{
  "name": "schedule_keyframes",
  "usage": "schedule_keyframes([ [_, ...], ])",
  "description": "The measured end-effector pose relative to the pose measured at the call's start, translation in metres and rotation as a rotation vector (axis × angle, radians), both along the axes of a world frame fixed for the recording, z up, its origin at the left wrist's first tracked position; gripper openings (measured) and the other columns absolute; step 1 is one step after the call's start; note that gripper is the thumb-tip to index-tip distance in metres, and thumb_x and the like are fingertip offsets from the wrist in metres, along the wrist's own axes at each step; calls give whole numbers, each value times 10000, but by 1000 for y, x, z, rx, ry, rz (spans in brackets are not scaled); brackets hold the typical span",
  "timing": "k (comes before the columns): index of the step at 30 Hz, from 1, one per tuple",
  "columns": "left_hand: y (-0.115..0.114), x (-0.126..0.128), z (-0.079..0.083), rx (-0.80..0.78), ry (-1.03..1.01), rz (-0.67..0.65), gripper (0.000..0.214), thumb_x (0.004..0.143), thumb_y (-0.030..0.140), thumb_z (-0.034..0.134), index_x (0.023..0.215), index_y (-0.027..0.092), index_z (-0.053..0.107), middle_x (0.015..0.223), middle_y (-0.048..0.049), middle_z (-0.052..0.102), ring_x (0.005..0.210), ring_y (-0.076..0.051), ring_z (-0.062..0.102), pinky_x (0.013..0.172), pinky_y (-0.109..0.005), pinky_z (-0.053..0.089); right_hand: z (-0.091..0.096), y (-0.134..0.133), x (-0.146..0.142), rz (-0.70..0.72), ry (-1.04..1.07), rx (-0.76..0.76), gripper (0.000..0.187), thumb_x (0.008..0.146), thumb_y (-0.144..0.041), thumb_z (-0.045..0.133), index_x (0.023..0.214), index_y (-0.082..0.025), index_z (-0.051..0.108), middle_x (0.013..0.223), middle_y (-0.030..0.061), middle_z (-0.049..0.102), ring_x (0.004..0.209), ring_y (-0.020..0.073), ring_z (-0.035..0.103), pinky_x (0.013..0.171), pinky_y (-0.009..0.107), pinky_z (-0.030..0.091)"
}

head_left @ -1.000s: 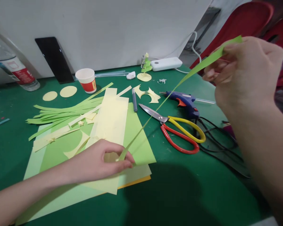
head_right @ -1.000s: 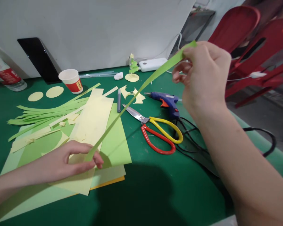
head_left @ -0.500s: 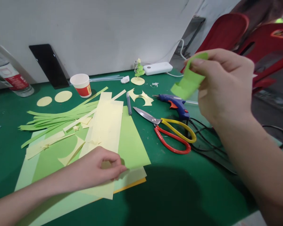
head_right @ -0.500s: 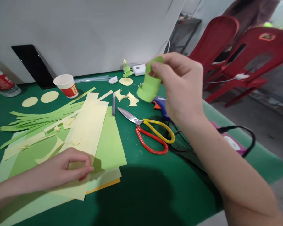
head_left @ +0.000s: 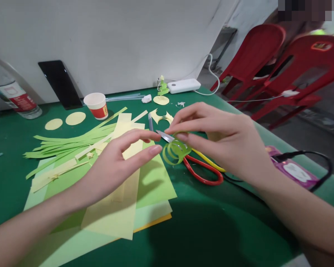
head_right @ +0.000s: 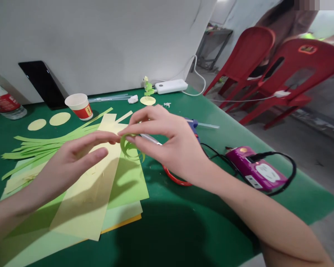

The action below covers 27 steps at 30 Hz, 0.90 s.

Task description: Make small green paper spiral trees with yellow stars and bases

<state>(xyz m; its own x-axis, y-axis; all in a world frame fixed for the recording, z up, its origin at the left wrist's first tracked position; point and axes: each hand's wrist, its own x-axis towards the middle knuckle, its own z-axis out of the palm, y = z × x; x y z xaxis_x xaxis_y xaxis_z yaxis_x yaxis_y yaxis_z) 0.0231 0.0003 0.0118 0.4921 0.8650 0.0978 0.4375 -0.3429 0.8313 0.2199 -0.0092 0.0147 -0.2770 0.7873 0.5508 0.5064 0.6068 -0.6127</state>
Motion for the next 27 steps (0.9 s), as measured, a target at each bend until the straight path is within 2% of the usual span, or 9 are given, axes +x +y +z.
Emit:
schedule_keyframes([
  [3, 3, 9, 1, 9, 11, -35, 225, 827, 411, 551, 979, 287, 661, 1006, 34, 662, 918, -168, 589, 790, -265, 471, -3, -2, -6, 24, -33, -8, 215, 776, -129, 557, 741, -285, 701, 837, -1, 636, 771, 134, 574, 692, 303, 473],
  [6, 3, 12, -3, 17, -7, -60, 146, 826, 318, 571, 893, 289, 697, 883, 49, 686, 899, -162, 595, 775, -260, 471, -5, -2, -7, 61, 37, -88, 175, 753, -125, 584, 686, -252, 684, 784, -8, 631, 742, 117, 565, 692, 278, 467],
  [9, 2, 11, -5, 18, -40, -90, 153, 841, 267, 554, 867, 270, 705, 830, 54, 696, 900, -153, 598, 825, -258, 464, -7, 1, -6, 157, 202, -337, 121, 770, -189, 593, 671, -213, 658, 724, -12, 614, 703, 102, 561, 646, 243, 462],
  [13, 0, 11, -5, -17, -58, -165, 181, 862, 273, 529, 858, 234, 705, 855, 42, 704, 883, -149, 615, 923, -287, 433, -8, 7, -4, 256, 402, -692, 254, 832, -275, 531, 613, -169, 604, 632, -17, 572, 610, 72, 520, 595, 212, 431],
  [15, 0, 12, -6, -12, -73, -197, 177, 862, 248, 531, 839, 230, 706, 871, 35, 706, 884, -149, 619, 948, -300, 421, -8, 8, -4, 275, 442, -794, 297, 842, -302, 519, 592, -157, 587, 589, -24, 539, 563, 59, 482, 571, 206, 409],
  [17, 0, 12, -7, 29, -90, -224, 165, 854, 214, 542, 832, 225, 705, 867, 28, 707, 875, -148, 623, 956, -308, 416, -8, 9, -4, 277, 461, -834, 293, 831, -310, 535, 587, -153, 575, 557, -38, 495, 524, 48, 445, 551, 205, 390],
  [22, -2, 12, -8, 143, -131, -280, 169, 846, 149, 537, 848, 195, 700, 805, 18, 704, 793, -125, 621, 985, -301, 371, -10, 15, -1, 207, 494, -774, 287, 752, -323, 632, 548, -154, 522, 554, -44, 460, 534, 53, 436, 536, 207, 376],
  [24, -3, 12, -7, 117, -183, -302, 185, 860, 163, 511, 844, 188, 694, 786, 12, 701, 782, -127, 617, 970, -302, 381, -11, 16, 2, 151, 489, -632, 278, 769, -324, 618, 560, -160, 534, 568, -37, 486, 545, 56, 442, 528, 204, 369],
  [27, -3, 11, -6, 21, -231, -282, 211, 873, 237, 494, 811, 172, 685, 760, -6, 684, 759, -143, 608, 849, -293, 451, -8, 12, 6, 96, 407, -283, 223, 835, -324, 539, 669, -184, 588, 631, -24, 543, 610, 75, 486, 559, 213, 392],
])
